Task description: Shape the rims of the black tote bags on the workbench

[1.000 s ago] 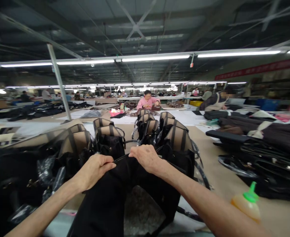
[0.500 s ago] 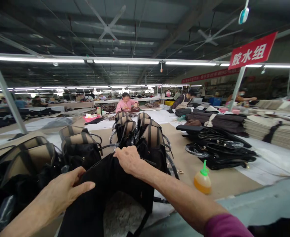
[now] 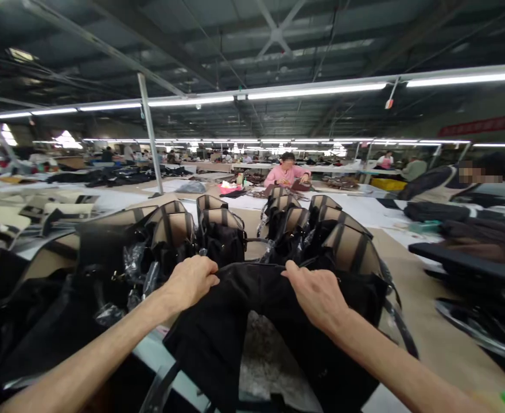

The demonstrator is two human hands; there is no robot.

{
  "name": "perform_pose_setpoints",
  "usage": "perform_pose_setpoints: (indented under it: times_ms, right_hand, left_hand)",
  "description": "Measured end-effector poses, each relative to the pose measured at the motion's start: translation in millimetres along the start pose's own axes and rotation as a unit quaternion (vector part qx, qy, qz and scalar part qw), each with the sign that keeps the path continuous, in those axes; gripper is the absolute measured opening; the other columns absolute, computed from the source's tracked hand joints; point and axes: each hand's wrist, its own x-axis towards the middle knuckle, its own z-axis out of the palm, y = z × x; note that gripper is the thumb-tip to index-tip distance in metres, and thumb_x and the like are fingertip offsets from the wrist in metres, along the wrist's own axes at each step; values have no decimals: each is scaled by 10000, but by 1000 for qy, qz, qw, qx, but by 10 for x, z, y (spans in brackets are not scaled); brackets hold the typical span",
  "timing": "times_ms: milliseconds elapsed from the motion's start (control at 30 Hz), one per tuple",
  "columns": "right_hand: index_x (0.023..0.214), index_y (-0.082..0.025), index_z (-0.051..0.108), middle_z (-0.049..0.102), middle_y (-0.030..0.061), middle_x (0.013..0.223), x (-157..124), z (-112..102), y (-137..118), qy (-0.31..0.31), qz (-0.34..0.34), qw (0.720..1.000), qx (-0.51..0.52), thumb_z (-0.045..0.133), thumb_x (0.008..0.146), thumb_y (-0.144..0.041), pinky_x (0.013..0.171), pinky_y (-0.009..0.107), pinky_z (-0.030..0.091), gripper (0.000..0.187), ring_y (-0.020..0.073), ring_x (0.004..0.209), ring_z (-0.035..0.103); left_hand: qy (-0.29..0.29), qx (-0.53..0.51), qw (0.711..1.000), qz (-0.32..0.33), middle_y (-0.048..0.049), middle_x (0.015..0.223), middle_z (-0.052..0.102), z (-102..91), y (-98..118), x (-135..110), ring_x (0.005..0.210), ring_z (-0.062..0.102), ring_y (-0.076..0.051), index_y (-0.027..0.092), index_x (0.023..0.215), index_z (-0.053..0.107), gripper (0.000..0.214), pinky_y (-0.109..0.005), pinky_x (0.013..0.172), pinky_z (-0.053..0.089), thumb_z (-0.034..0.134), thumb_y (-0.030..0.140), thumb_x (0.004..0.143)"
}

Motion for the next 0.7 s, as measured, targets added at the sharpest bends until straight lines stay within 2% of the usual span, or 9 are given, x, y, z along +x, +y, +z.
perform_pose_setpoints:
  times_ms: [133, 233, 333, 467, 600, 700]
  right_hand:
    - [795, -214, 461, 613, 27, 589, -67, 23, -47, -23, 20, 999, 25, 322, 895, -349, 461, 251, 258, 218, 213, 585, 613]
    - [848, -235, 463, 631, 32, 662, -108, -23, 46, -97, 23, 989, 108, 397, 854, -365, 497, 260, 322, 146, 216, 647, 616]
    - [841, -250, 469, 634, 18, 720, -144, -53, 160, -175, 17, 968, 178, 434, 817, -431, 566, 271, 376, 186, 204, 691, 613]
    - [742, -225, 502, 631, 37, 745, -119, -101, 128, -196, 38, 970, 136, 413, 819, -447, 615, 305, 383, 251, 230, 741, 608]
    - [725, -206, 543, 630, 48, 773, -21, -154, 46, -214, 25, 969, 123, 467, 786, -464, 591, 280, 379, 276, 221, 743, 602]
    - [656, -197, 535, 622, 44, 708, -40, -188, 71, -231, 50, 964, 121, 450, 794, -478, 525, 261, 363, 325, 200, 655, 593]
  left_hand:
    - [32, -2, 999, -8, -82, 734, 632, 127, -50, -128, 753, 584, -225, 192, 668, 611, 248, -272, 588, 350, 416, 316, 758]
    - [32, -44, 998, -26, -58, 717, 629, 151, -120, -311, 731, 583, -210, 201, 697, 607, 309, -259, 570, 332, 378, 387, 790]
    - [-6, -96, 995, -21, -30, 668, 603, 155, -171, -540, 655, 562, -178, 191, 717, 591, 274, -237, 527, 300, 427, 406, 761]
    - [-42, -183, 982, -5, -8, 636, 559, 191, -198, -777, 608, 522, -148, 169, 706, 562, 317, -210, 492, 303, 458, 466, 738]
    - [-95, -299, 949, 1, 2, 678, 554, 279, -258, -813, 564, 528, -125, 158, 842, 549, 289, -187, 456, 346, 468, 413, 732]
    - [-142, -368, 919, -17, 9, 628, 529, 330, -322, -755, 475, 513, -111, 139, 859, 538, 256, -188, 413, 372, 427, 336, 739]
